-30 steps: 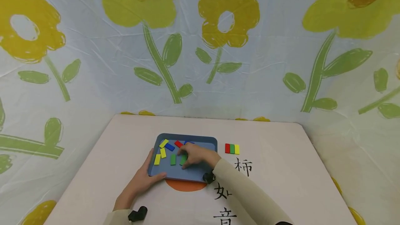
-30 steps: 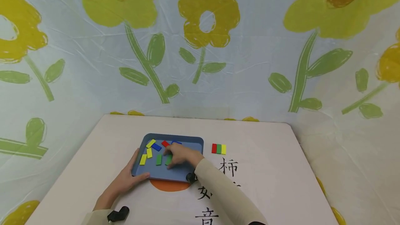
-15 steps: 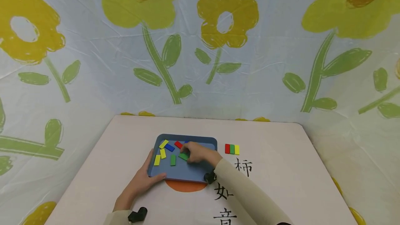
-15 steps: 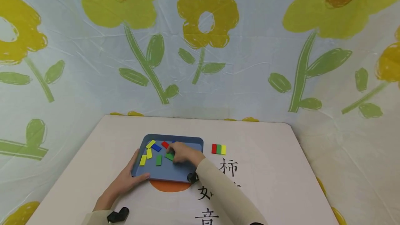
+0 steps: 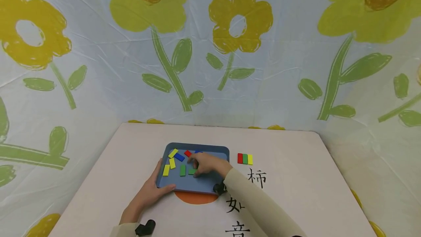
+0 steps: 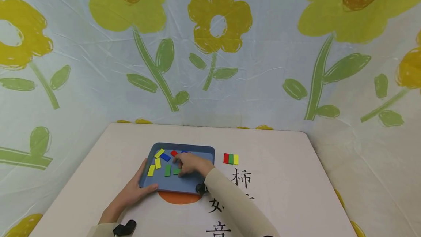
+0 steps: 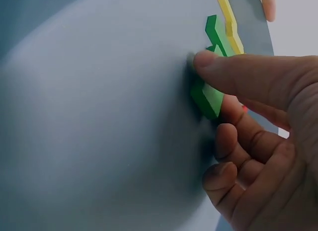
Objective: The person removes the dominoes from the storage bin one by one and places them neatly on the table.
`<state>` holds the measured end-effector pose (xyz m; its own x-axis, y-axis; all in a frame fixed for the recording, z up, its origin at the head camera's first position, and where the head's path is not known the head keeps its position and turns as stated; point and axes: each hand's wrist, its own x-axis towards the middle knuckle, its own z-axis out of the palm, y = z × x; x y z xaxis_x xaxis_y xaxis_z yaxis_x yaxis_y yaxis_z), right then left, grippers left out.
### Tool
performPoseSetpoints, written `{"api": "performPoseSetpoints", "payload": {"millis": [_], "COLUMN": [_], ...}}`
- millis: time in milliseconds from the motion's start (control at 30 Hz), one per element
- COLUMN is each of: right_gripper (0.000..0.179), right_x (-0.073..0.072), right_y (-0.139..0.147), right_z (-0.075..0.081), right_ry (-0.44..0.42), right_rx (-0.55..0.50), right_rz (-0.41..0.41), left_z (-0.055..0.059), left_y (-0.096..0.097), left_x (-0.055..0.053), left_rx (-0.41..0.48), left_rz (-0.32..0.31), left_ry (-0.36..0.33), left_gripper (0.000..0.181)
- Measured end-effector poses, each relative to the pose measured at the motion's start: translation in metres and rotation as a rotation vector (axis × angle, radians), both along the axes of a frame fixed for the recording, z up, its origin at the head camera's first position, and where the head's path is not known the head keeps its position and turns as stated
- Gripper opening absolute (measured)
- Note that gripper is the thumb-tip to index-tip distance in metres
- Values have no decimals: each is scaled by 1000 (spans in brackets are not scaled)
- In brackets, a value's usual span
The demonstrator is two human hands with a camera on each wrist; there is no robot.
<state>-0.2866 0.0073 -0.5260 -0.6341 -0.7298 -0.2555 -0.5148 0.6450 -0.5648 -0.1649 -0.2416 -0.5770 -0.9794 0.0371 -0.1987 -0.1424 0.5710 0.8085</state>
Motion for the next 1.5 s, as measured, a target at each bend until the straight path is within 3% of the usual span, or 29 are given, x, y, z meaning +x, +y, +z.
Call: {"api": "performPoseSetpoints", "payload": {"millis": [433, 667, 1300, 1500], "right_gripper": [51, 56, 50, 57], "right_x": [4, 7, 11, 9], "right_y": [6, 4, 1, -1], "right_z": [6, 6, 2, 0], "right_ry": [-80, -54, -67, -71], "right_rx": [7, 74, 89, 83], "right_rz": [-14, 17, -1, 14], "left_z": [1, 1, 1, 1], "left_y": [-1, 0, 1, 0], "left_x": [-1, -1, -1, 0], "left_rx": [-9, -26, -20, -35], "left_rz": [-4, -7, -11, -20], "left_ry": [-11, -4, -8, 9], "left_gripper": [116, 116, 116, 115]}}
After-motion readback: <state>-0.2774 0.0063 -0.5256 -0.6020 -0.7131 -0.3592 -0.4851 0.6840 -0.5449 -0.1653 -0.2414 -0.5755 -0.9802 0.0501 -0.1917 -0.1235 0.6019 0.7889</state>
